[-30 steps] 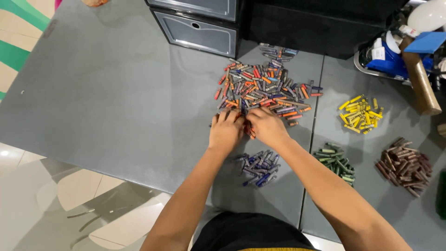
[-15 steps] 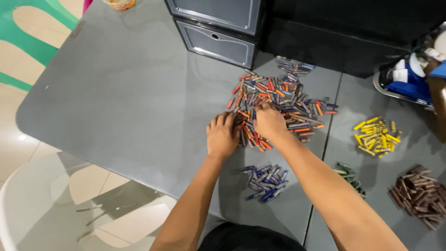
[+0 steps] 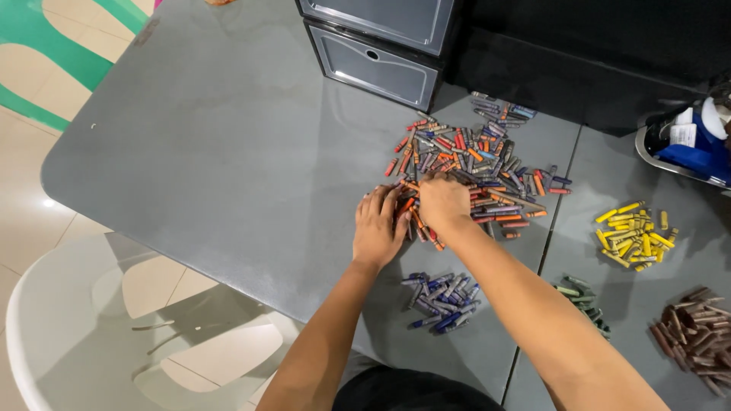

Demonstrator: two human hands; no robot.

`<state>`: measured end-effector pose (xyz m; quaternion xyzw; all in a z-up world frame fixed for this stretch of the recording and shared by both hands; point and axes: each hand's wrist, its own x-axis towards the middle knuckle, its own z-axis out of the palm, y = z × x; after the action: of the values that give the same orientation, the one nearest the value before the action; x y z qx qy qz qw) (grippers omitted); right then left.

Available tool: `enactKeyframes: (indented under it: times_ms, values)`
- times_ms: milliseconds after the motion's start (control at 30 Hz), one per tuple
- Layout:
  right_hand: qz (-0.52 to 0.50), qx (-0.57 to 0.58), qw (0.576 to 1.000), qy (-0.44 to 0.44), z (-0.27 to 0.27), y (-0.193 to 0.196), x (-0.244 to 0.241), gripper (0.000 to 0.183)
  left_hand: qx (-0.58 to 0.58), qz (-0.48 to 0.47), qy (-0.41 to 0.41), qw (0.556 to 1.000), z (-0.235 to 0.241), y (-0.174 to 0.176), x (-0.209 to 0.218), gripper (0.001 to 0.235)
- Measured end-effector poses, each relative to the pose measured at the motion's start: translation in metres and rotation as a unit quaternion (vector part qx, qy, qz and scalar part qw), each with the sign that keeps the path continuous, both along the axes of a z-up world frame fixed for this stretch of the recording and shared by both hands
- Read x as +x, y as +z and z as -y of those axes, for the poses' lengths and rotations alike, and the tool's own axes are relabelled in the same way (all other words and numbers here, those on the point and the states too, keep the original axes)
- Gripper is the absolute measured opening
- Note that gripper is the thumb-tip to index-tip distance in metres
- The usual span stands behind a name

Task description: The person sorts a large pile of mixed crayons on a gray table by color. They pick out green, yellow, and blue crayons from the main pile and place them into separate color-coded piles on the right side of the table.

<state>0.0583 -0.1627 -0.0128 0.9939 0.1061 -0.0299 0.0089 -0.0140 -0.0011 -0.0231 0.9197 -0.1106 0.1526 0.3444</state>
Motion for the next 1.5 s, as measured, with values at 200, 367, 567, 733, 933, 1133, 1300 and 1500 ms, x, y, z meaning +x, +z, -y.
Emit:
enactKeyframes:
  times_ms: [200,367,567,733,933,1133,1300,1500]
  values:
    - [-0.010,0.006,1.000,-0.011,-0.008,0.012,-0.008,0.037,0.040,0.012,-0.001,0.999,0.001,0.000,0.000,0.049]
    - [0.016,0.021,1.000,0.000,0.012,0.003,-0.011,0.028,0.033,0.019,-0.007,0.999,0.000,0.005,0.000,0.048]
    - [-0.054,0.175,0.980,-0.078,0.032,0.011,-0.010,0.028,0.044,0.015,-0.020,0.999,-0.001,0.006,-0.001,0.045]
    - [0.004,0.287,0.958,-0.014,0.054,-0.004,-0.012,0.029,0.044,0.011,-0.028,0.999,-0.002,0.005,0.000,0.044]
    - [-0.008,0.455,0.887,-0.076,0.075,-0.005,-0.027,0.029,0.039,0.002,-0.034,0.999,-0.003,0.005,0.001,0.046]
    - [-0.162,0.855,0.397,-0.291,0.132,-0.019,-0.053,0.018,0.055,0.046,-0.066,0.995,0.001,-0.002,-0.001,0.037]
    - [-0.167,0.646,0.696,-0.265,0.132,-0.034,-0.074,0.011,0.093,0.095,-0.072,0.989,0.016,0.012,0.016,0.032]
    - [-0.226,0.760,0.539,-0.285,0.130,-0.017,-0.090,0.019,0.223,0.064,-0.103,0.967,0.032,-0.001,0.048,0.015]
